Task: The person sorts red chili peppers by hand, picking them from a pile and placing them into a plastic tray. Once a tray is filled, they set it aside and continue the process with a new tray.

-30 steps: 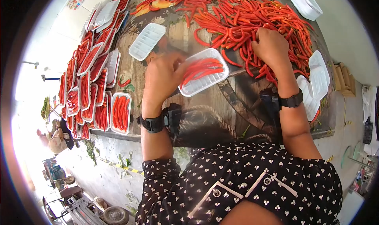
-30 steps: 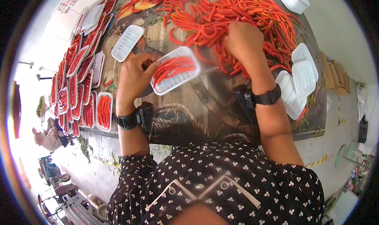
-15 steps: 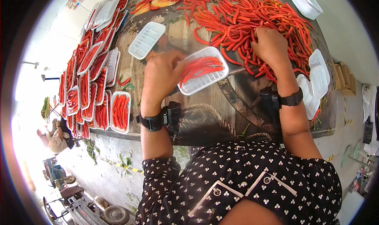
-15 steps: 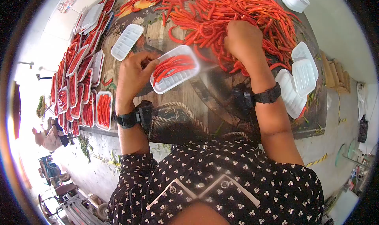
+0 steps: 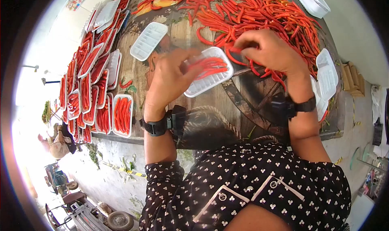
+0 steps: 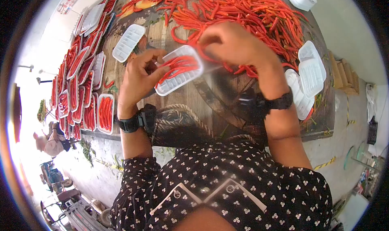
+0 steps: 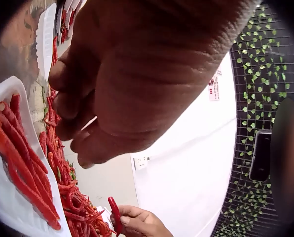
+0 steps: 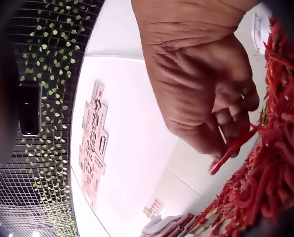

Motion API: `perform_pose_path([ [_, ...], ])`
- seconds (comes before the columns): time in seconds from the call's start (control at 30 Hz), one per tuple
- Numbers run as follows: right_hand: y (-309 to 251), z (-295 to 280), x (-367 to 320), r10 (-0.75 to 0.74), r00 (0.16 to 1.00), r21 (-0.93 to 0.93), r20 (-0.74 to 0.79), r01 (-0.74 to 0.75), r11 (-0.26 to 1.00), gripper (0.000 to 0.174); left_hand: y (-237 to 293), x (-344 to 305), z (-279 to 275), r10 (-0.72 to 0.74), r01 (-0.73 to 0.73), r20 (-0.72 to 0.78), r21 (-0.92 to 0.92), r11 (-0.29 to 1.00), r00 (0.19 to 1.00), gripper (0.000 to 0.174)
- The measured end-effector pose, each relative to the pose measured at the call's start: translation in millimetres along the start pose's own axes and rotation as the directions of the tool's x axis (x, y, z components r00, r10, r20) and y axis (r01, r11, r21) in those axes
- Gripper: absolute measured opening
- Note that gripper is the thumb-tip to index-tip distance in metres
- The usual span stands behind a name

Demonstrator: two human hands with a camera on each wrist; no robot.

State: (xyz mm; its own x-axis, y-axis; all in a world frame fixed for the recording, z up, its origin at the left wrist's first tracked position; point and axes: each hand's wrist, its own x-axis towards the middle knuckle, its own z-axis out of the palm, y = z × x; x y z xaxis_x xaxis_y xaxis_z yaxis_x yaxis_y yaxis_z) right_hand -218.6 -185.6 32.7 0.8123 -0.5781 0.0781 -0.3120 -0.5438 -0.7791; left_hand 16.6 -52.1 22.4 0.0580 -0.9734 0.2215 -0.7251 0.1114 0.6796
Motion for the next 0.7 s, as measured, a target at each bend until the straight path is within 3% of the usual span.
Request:
perform_pose_path([
  [0.07, 0, 20, 8, -0.045, 0.993, 0.061, 0.111, 0.038, 0.997, 0.021, 6, 0, 1, 0.050, -0.048, 0.011, -0.123, 0.991, 0.999, 0.025],
  [0.17, -4, 40, 11, -0.007, 0.983, 0.169, 0.185, -0.025, 0.985, 0.022, 2, 0, 3, 0.164, -0.158, 0.053, -0.107, 0.982, 0.985, 0.023],
  [0.27, -3, 52, 15, 0.026, 0.969, 0.184, 0.247, -0.074, 0.980, 0.021, -3, -2, 4, 0.147, -0.141, 0.091, -0.076, 0.987, 0.985, 0.019],
  [0.33, 6, 65, 18, -0.153, 0.984, 0.183, 0.088, 0.135, 0.974, 0.022, -2, -1, 1, 0.148, -0.147, 0.103, -0.014, 0.989, 0.984, 0.017],
  [0.47, 4, 70, 17, -0.094, 0.995, 0.168, 0.025, 0.089, 0.982, 0.021, -12, -3, 0, 0.144, -0.157, 0.130, 0.099, 0.983, 0.981, 0.013],
  [0.53, -1, 65, 17, -0.056, 0.988, -0.035, 0.141, 0.061, 0.998, 0.021, -12, -4, -3, 0.115, -0.131, 0.145, 0.109, 0.985, 0.983, 0.014],
  [0.57, 0, 67, 16, -0.054, 0.989, -0.034, 0.140, 0.060, 0.998, 0.021, -12, -5, -5, 0.086, -0.106, 0.159, 0.119, 0.987, 0.983, 0.014],
  [0.63, 3, 73, 14, -0.089, 0.996, -0.087, 0.027, 0.091, 0.992, 0.018, -11, -5, -7, 0.047, -0.078, 0.183, 0.167, 0.983, 0.982, 0.014],
  [0.7, 2, 75, 14, -0.100, 0.995, -0.136, 0.020, 0.102, 0.985, 0.016, -11, -7, -8, 0.004, -0.048, 0.202, 0.215, 0.975, 0.979, 0.015],
])
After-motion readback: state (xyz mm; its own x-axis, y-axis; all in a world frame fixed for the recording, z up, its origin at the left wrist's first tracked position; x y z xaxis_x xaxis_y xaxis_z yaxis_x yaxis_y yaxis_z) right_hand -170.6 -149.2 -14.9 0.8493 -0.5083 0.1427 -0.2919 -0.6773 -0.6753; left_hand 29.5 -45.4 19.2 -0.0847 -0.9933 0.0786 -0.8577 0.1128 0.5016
